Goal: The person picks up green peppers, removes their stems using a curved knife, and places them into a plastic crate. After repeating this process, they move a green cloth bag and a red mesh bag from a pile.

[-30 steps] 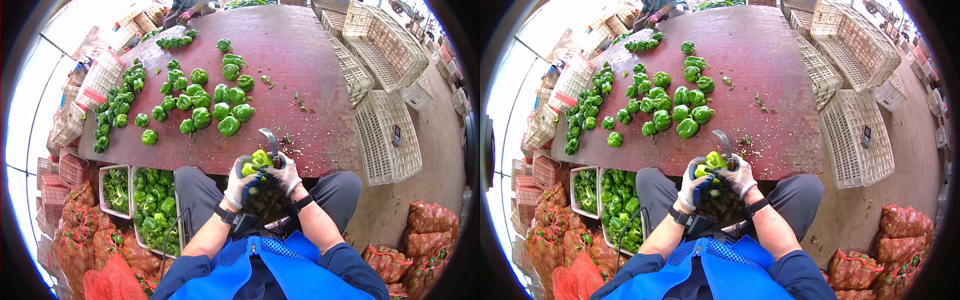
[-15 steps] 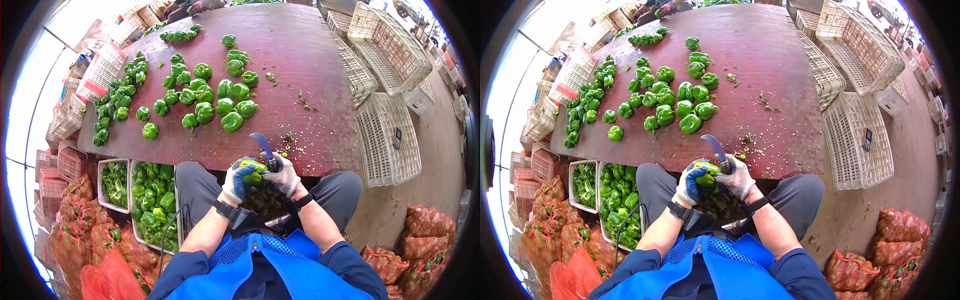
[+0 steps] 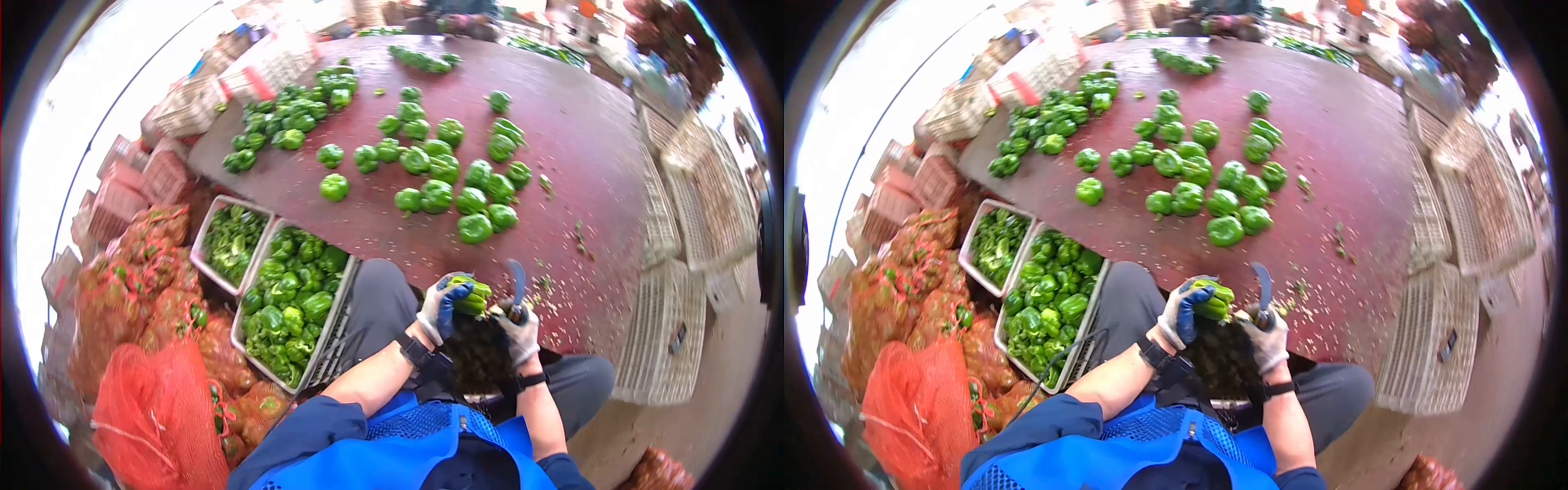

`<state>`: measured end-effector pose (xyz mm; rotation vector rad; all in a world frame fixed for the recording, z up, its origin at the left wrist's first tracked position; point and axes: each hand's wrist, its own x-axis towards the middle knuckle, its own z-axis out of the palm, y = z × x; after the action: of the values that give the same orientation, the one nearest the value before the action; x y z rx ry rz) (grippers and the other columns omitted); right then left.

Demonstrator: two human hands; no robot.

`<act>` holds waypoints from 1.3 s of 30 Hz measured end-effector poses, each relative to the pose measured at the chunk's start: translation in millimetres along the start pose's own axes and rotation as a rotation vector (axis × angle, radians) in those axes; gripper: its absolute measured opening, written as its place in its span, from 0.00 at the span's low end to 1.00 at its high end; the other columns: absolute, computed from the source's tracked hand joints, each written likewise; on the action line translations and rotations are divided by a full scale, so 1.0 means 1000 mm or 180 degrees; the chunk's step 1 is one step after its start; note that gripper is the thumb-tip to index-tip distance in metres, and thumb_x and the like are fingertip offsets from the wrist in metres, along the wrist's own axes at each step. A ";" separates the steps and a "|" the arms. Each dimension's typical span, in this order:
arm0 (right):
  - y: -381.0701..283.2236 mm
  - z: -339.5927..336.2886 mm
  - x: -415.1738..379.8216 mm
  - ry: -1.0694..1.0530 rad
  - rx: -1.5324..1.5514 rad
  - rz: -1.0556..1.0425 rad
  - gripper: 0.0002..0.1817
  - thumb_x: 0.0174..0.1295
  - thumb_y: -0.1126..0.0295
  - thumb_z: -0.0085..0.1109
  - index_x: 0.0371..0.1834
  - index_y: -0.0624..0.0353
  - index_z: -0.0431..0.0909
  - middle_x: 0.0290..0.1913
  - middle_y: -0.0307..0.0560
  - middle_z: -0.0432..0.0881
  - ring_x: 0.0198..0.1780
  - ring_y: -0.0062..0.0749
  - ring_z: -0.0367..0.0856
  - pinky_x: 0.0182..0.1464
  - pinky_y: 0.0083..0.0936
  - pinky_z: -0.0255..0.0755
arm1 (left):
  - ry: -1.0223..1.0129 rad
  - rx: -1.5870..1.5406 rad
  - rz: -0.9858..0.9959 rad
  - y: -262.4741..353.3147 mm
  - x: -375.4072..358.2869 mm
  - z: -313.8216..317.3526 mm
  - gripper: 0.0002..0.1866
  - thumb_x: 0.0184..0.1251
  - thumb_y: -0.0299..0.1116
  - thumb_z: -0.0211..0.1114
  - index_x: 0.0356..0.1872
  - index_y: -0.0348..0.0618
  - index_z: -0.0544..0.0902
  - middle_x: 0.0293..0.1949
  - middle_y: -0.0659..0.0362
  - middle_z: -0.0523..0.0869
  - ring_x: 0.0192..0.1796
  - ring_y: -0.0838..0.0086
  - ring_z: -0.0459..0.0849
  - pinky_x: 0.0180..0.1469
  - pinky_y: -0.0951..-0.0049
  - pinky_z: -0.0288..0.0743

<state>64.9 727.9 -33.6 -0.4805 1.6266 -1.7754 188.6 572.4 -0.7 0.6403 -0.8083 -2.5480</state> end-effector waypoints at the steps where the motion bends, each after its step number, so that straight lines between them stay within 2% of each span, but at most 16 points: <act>1: 0.007 -0.005 0.001 -0.0264 -0.0237 -0.0040 0.11 0.55 0.78 0.71 0.40 0.62 0.82 0.35 0.38 0.86 0.36 0.20 0.81 0.43 0.22 0.76 | 0.0070 0.0135 0.0183 0.009 -0.003 -0.001 0.20 0.70 0.33 0.61 0.59 0.37 0.74 0.47 0.45 0.87 0.41 0.60 0.88 0.44 0.61 0.84; 6: 0.013 -0.004 0.000 -0.0717 -0.0517 0.0345 0.11 0.51 0.81 0.70 0.38 0.63 0.82 0.34 0.38 0.86 0.35 0.20 0.81 0.43 0.22 0.76 | 0.0185 -0.0348 0.0848 0.081 -0.020 -0.034 0.19 0.72 0.39 0.59 0.57 0.38 0.77 0.47 0.47 0.87 0.45 0.52 0.88 0.43 0.57 0.83; 10: 0.017 0.001 -0.002 -0.1274 -0.0890 0.0348 0.14 0.47 0.82 0.72 0.38 0.63 0.82 0.32 0.36 0.84 0.34 0.18 0.78 0.41 0.20 0.74 | 0.0737 -0.0829 0.1335 0.150 -0.036 -0.110 0.18 0.71 0.41 0.60 0.53 0.40 0.81 0.46 0.51 0.88 0.46 0.50 0.87 0.47 0.55 0.85; 12: 0.017 0.009 -0.007 -0.1193 -0.0955 0.0588 0.13 0.47 0.82 0.71 0.38 0.64 0.82 0.32 0.37 0.84 0.34 0.19 0.79 0.40 0.21 0.75 | 0.0628 -0.1558 0.1386 0.183 -0.048 -0.157 0.19 0.70 0.44 0.62 0.51 0.39 0.82 0.44 0.51 0.88 0.46 0.50 0.87 0.47 0.55 0.85; 14: 0.018 0.009 -0.008 -0.1263 -0.1094 0.0654 0.14 0.46 0.81 0.71 0.38 0.64 0.83 0.32 0.38 0.84 0.34 0.19 0.80 0.40 0.22 0.76 | 0.0836 -0.1421 0.1757 0.226 -0.074 -0.187 0.22 0.69 0.48 0.64 0.50 0.39 0.82 0.44 0.51 0.88 0.45 0.50 0.87 0.48 0.54 0.86; 16: 0.018 0.010 -0.008 -0.1283 -0.1122 0.0702 0.15 0.45 0.81 0.70 0.40 0.64 0.83 0.31 0.38 0.84 0.33 0.19 0.80 0.39 0.21 0.76 | 0.0760 -0.1149 0.2697 0.281 -0.090 -0.239 0.24 0.70 0.52 0.64 0.49 0.38 0.82 0.44 0.50 0.88 0.45 0.51 0.87 0.50 0.53 0.86; 18: 0.018 0.009 -0.006 -0.1345 -0.1222 0.0887 0.15 0.45 0.81 0.70 0.40 0.64 0.84 0.31 0.38 0.84 0.33 0.19 0.80 0.39 0.21 0.77 | 0.1259 -0.1141 0.3476 0.332 -0.109 -0.256 0.29 0.67 0.58 0.64 0.49 0.38 0.81 0.42 0.48 0.87 0.43 0.51 0.87 0.51 0.53 0.85; 20: 0.019 0.010 -0.007 -0.1378 -0.1304 0.0789 0.15 0.45 0.80 0.71 0.39 0.64 0.84 0.30 0.38 0.84 0.32 0.19 0.78 0.37 0.20 0.76 | 0.2880 -0.1405 0.2977 0.357 -0.114 -0.272 0.32 0.63 0.64 0.65 0.43 0.40 0.81 0.36 0.49 0.85 0.39 0.51 0.86 0.51 0.52 0.84; 22: 0.015 0.015 -0.007 -0.1641 -0.1651 0.0939 0.13 0.46 0.83 0.67 0.38 0.65 0.83 0.32 0.38 0.83 0.34 0.20 0.80 0.39 0.21 0.78 | 0.2612 -0.0951 0.2208 0.354 -0.113 -0.348 0.23 0.63 0.59 0.69 0.34 0.48 0.77 0.26 0.54 0.80 0.35 0.54 0.85 0.44 0.56 0.85; 24: 0.021 0.018 -0.006 -0.1696 -0.1692 0.0751 0.12 0.47 0.82 0.69 0.37 0.64 0.83 0.30 0.36 0.82 0.33 0.19 0.78 0.37 0.21 0.76 | 0.2103 -0.0049 0.1993 0.338 -0.101 -0.381 0.16 0.68 0.49 0.67 0.37 0.48 0.79 0.27 0.55 0.82 0.31 0.60 0.85 0.35 0.60 0.85; 26: 0.014 0.024 -0.008 -0.1683 -0.2162 0.1137 0.12 0.48 0.73 0.77 0.36 0.60 0.85 0.25 0.32 0.78 0.28 0.17 0.70 0.32 0.23 0.69 | 0.3006 0.0630 0.1762 0.306 -0.080 -0.326 0.11 0.71 0.42 0.63 0.41 0.47 0.80 0.28 0.57 0.84 0.27 0.64 0.85 0.27 0.63 0.83; 31: 0.016 0.012 -0.008 -0.1818 -0.2613 0.1037 0.15 0.49 0.68 0.78 0.38 0.60 0.85 0.26 0.38 0.81 0.29 0.23 0.73 0.36 0.27 0.72 | 0.2608 0.1001 0.1578 0.260 -0.016 -0.287 0.13 0.68 0.32 0.69 0.49 0.42 0.79 0.33 0.59 0.85 0.25 0.71 0.83 0.23 0.70 0.81; 34: 0.010 0.011 -0.006 -0.1787 -0.2977 0.1086 0.16 0.48 0.66 0.78 0.38 0.58 0.85 0.27 0.40 0.81 0.29 0.25 0.74 0.36 0.28 0.73 | 0.2908 0.1963 0.1874 0.256 0.026 -0.259 0.24 0.65 0.31 0.72 0.60 0.39 0.77 0.48 0.58 0.85 0.38 0.76 0.85 0.29 0.74 0.81; 35: 0.004 0.014 -0.006 -0.1768 -0.3053 0.1111 0.14 0.48 0.67 0.77 0.36 0.57 0.84 0.26 0.41 0.81 0.29 0.28 0.75 0.37 0.30 0.73 | 0.2881 0.2333 0.2118 0.255 0.053 -0.289 0.30 0.64 0.30 0.73 0.66 0.39 0.74 0.58 0.57 0.82 0.50 0.74 0.83 0.41 0.75 0.82; 36: 0.008 0.009 -0.005 -0.1733 -0.3047 0.1130 0.14 0.48 0.67 0.77 0.36 0.57 0.84 0.26 0.41 0.81 0.29 0.28 0.75 0.37 0.30 0.73 | 0.2692 0.2341 0.2443 0.256 0.066 -0.277 0.34 0.62 0.25 0.73 0.70 0.39 0.71 0.63 0.50 0.80 0.65 0.66 0.78 0.66 0.68 0.72; 39: 0.028 -0.005 -0.002 -0.1761 -0.3105 0.1066 0.13 0.49 0.67 0.75 0.31 0.58 0.79 0.25 0.43 0.79 0.28 0.30 0.74 0.37 0.31 0.72 | 0.2792 0.3122 0.1854 0.268 0.090 -0.247 0.38 0.59 0.30 0.74 0.72 0.40 0.69 0.67 0.47 0.76 0.68 0.61 0.76 0.67 0.66 0.72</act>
<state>69.7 733.2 -61.1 -0.9516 1.9019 -0.4396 304.5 218.1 -43.5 1.3841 -1.5359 -1.0370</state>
